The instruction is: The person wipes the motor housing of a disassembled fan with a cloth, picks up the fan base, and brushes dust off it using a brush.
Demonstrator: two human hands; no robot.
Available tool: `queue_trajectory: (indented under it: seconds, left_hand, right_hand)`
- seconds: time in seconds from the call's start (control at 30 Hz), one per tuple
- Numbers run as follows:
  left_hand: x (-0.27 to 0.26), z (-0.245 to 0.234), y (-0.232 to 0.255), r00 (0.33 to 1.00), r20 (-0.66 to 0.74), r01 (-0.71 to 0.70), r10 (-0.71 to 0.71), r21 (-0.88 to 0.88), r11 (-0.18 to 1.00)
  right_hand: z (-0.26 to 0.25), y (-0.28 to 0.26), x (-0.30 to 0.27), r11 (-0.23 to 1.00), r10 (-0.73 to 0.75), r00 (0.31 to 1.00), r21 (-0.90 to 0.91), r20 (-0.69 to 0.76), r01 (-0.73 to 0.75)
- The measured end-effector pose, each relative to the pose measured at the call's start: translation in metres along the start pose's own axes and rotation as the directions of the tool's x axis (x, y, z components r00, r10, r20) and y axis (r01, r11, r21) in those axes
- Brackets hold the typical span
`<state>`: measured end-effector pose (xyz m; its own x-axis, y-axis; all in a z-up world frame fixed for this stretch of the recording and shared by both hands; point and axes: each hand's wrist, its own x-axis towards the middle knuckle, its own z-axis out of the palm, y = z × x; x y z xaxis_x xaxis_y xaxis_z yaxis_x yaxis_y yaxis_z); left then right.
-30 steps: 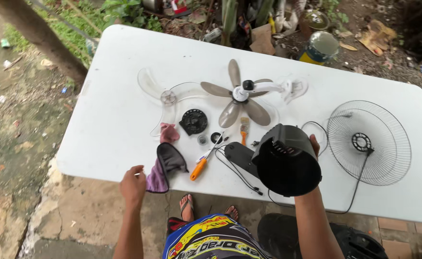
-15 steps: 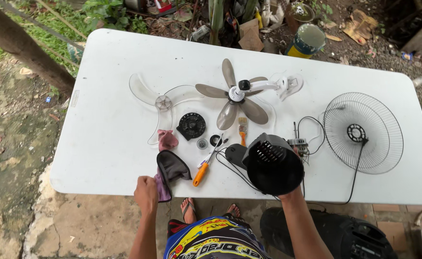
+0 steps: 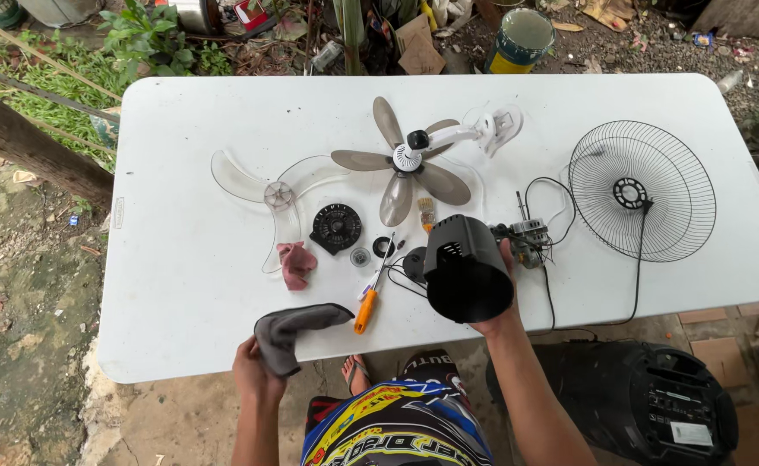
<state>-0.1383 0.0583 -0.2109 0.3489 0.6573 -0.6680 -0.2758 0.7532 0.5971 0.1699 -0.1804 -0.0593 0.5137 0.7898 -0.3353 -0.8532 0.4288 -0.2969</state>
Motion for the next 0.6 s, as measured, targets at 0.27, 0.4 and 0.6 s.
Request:
queue_trajectory:
  seconds: [0.27, 0.4, 0.6]
  left_hand:
    - [-0.099, 0.058, -0.015, 0.867, 0.461, 0.075, -0.188, 0.252, 0.965]
    - [-0.139, 0.150, -0.031, 0.245, 0.967, -0.968, 0.072, 0.240, 0.075]
    - [-0.125, 0.220, -0.043, 0.058, 0.984, -0.921, 0.169, 0.118, -0.370]
  right_hand:
    - [0.017, 0.007, 0.015, 0.984, -0.116, 0.989, -0.146, -0.094, 0.101]
    - [0.033, 0.020, 0.011, 0.974, -0.066, 0.991, -0.223, -0.115, 0.039]
    - [0.024, 0.042, 0.003, 0.920, -0.122, 0.987, -0.386, -0.107, 0.071]
